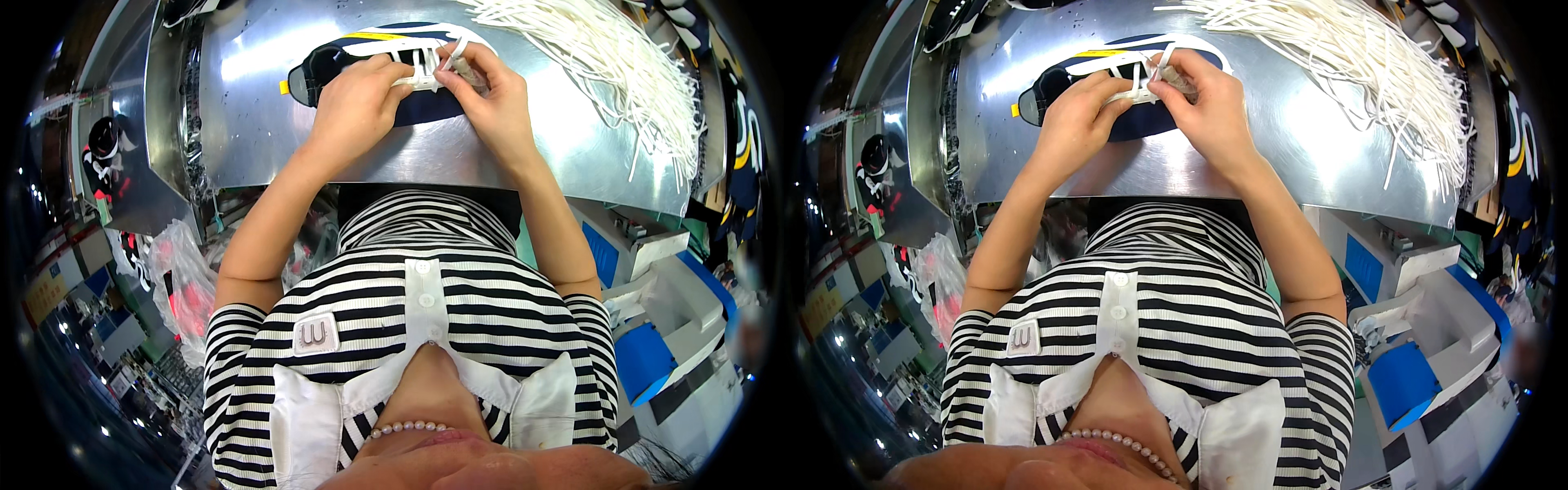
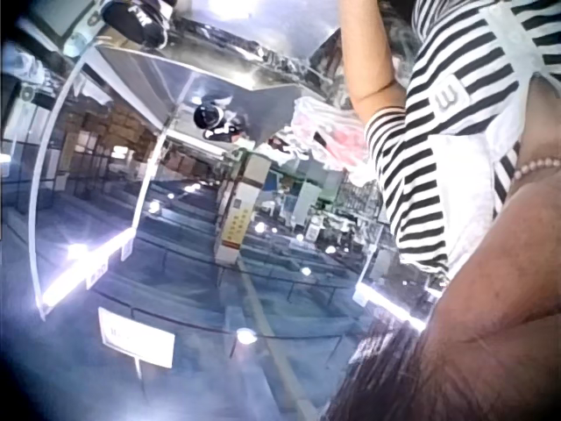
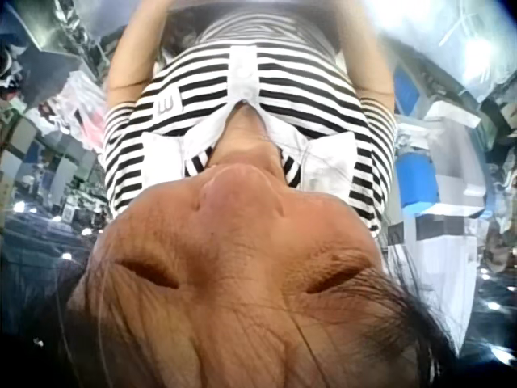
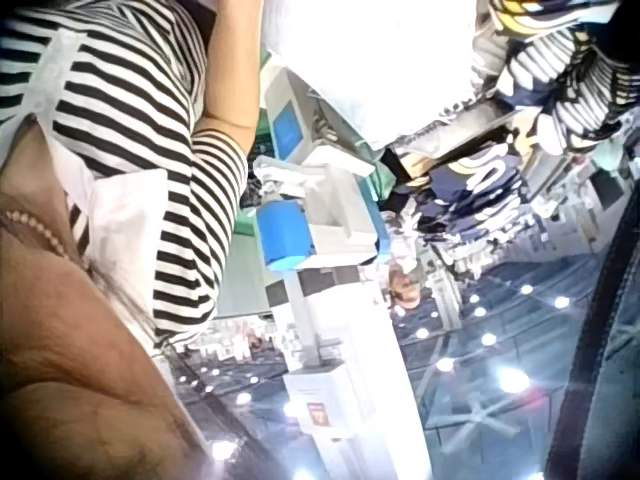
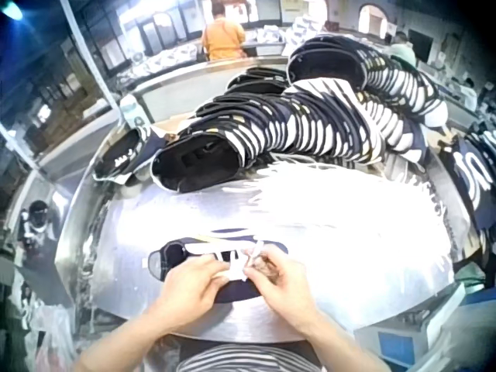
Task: The person laces shoes by hand, pulling white laces through eyelets and organizing the finished pairs.
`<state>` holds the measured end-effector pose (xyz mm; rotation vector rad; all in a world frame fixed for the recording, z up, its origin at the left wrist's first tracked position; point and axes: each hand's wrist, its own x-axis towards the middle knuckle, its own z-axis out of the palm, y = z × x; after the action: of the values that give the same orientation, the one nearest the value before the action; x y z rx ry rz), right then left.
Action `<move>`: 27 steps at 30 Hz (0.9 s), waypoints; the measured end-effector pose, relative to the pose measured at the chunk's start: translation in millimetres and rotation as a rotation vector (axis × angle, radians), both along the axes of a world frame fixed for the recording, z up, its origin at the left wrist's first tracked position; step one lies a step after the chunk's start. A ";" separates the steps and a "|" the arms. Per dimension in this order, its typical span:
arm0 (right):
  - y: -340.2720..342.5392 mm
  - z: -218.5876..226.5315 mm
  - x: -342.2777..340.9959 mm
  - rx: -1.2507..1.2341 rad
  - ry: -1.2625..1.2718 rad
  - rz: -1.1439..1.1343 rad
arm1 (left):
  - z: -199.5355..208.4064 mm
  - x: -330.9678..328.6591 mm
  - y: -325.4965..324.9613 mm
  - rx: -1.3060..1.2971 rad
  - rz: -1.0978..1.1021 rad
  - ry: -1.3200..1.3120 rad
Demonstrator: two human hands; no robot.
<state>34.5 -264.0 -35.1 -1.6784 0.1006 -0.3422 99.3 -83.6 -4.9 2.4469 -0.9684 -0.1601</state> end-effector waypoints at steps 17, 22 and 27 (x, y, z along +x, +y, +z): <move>4.4 2.3 -17.9 -0.141 0.071 -0.067 | -7.7 -2.5 -8.4 -0.041 0.093 -0.141; 2.4 9.3 -39.5 -0.085 0.242 0.008 | -9.4 -2.6 -10.1 -0.050 0.092 -0.171; 2.3 1.6 -33.5 -0.140 0.301 0.028 | -9.3 -2.3 -9.7 -0.062 0.083 -0.166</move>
<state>1.0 -261.7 -33.5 -1.8598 0.2809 -0.0745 97.1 -93.4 -14.3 2.4683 -0.9237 0.1016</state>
